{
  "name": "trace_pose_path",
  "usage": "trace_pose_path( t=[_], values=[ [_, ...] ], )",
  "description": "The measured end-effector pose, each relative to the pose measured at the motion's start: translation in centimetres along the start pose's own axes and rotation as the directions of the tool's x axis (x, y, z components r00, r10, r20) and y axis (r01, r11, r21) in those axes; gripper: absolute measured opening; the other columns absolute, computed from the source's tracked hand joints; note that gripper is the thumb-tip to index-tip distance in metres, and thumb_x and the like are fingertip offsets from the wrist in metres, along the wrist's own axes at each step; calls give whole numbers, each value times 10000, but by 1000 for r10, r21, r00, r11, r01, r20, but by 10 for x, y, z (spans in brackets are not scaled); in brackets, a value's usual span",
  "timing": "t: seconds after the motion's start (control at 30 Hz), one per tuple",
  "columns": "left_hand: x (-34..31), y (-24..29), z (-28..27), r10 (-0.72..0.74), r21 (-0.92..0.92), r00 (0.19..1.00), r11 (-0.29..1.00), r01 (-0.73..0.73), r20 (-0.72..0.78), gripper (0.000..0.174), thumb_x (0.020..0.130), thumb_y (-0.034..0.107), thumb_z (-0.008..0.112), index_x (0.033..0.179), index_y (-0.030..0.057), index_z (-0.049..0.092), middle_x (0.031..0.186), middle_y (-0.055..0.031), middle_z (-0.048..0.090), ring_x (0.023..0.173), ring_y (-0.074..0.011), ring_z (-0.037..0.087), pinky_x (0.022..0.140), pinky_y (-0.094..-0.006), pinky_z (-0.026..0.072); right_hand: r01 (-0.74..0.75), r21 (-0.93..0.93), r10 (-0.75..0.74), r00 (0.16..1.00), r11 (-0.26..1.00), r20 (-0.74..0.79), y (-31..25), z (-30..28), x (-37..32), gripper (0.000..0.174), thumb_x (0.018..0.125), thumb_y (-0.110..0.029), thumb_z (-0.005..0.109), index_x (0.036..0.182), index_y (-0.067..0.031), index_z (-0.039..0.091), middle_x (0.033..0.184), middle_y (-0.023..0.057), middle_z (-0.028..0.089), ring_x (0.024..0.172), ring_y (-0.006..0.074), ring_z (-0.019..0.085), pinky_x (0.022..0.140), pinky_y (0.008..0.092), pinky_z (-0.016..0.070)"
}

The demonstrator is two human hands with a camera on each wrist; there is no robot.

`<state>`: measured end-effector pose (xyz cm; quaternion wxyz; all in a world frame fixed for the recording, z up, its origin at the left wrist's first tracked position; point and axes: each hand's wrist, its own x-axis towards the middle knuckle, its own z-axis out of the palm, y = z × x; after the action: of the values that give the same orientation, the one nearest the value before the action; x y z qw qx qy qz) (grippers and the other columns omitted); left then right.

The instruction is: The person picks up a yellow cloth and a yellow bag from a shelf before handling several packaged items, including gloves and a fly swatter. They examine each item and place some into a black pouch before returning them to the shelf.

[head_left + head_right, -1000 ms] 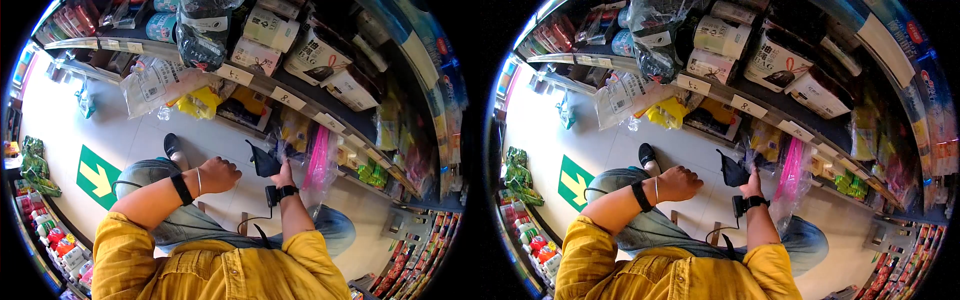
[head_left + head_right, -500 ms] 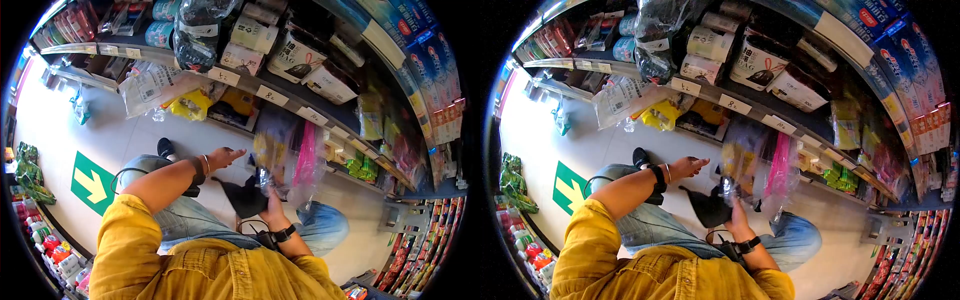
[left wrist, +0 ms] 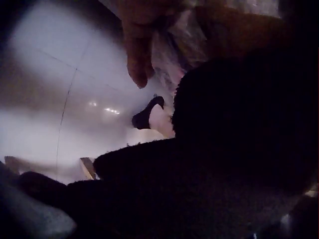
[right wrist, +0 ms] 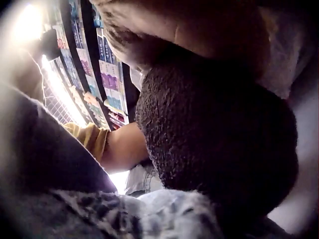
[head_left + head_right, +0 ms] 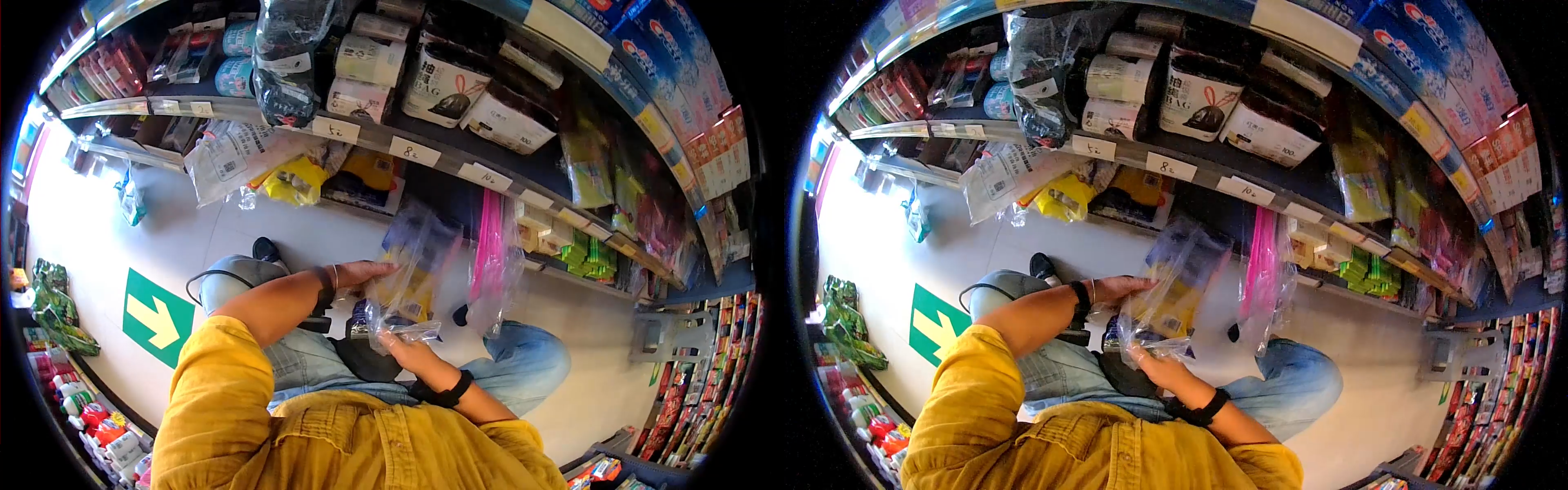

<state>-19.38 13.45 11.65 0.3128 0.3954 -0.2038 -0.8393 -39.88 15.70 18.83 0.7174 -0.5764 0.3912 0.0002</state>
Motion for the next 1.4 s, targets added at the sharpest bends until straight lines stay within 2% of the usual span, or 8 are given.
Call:
trace_pose_path(
  t=[0.43,0.57,0.7,0.77,0.97,1.07,1.27,1.4],
  values=[
    [-22,21,1,314,534,916,834,-140,-250,334,673,105,693,986,29,604,910,-69,628,793,-134,578,710,-263,472,75,-149,-19,937,986,348,-21,-65,-44,531,739,-236,676,1165,7,474,1051,70,574,943,147,525,856,277,401],
    [-14,3,-28,680,790,733,467,-398,-33,328,643,92,694,956,35,614,943,-89,615,815,-169,570,732,-290,459,-7,-233,2,1000,973,-22,-42,-120,-81,513,686,-200,713,1108,16,518,1020,73,594,924,131,541,827,287,424],
    [-27,14,-19,523,736,848,607,-298,-88,434,647,67,695,1053,32,546,1057,-111,565,894,-191,543,786,-306,446,275,-31,-269,904,961,-333,-50,-127,-83,465,695,-132,667,1109,11,510,1037,77,583,921,149,541,802,309,433],
    [-35,17,-16,568,881,819,345,-325,80,510,680,21,684,1148,23,482,1123,-107,540,954,-163,525,818,-292,445,366,-349,-492,769,863,-408,-66,-102,-74,405,688,-123,656,1056,-10,533,986,84,587,885,155,547,778,312,436],
    [-86,34,26,234,396,967,883,-253,97,482,761,100,624,1196,13,437,1133,-78,541,1023,-175,514,894,-282,403,645,-701,-827,544,306,140,-63,8,-22,417,623,-185,681,1016,-130,554,954,123,528,770,272,566,655,362,478],
    [-108,61,73,347,916,938,380,-127,-14,355,808,164,574,1134,41,503,1066,-83,566,970,-182,531,865,-287,411,725,-662,-900,399,192,176,-54,32,-1,424,609,-170,675,1016,-178,555,896,87,516,736,238,568,622,354,479],
    [-155,52,66,180,472,984,868,-151,-16,378,787,74,596,1138,-14,484,1069,-58,545,947,-145,510,838,-278,405,422,-746,-804,540,516,-251,-81,-38,21,297,681,-201,602,951,-92,547,900,136,545,816,316,559,677,403,476],
    [-173,67,98,51,749,998,659,-68,46,332,810,94,582,1113,-15,500,996,-44,561,885,-134,510,777,-270,415,239,-618,-617,592,749,-518,-76,-103,62,316,711,-225,616,947,-29,539,865,205,579,790,360,566,676,406,467]
  ],
)
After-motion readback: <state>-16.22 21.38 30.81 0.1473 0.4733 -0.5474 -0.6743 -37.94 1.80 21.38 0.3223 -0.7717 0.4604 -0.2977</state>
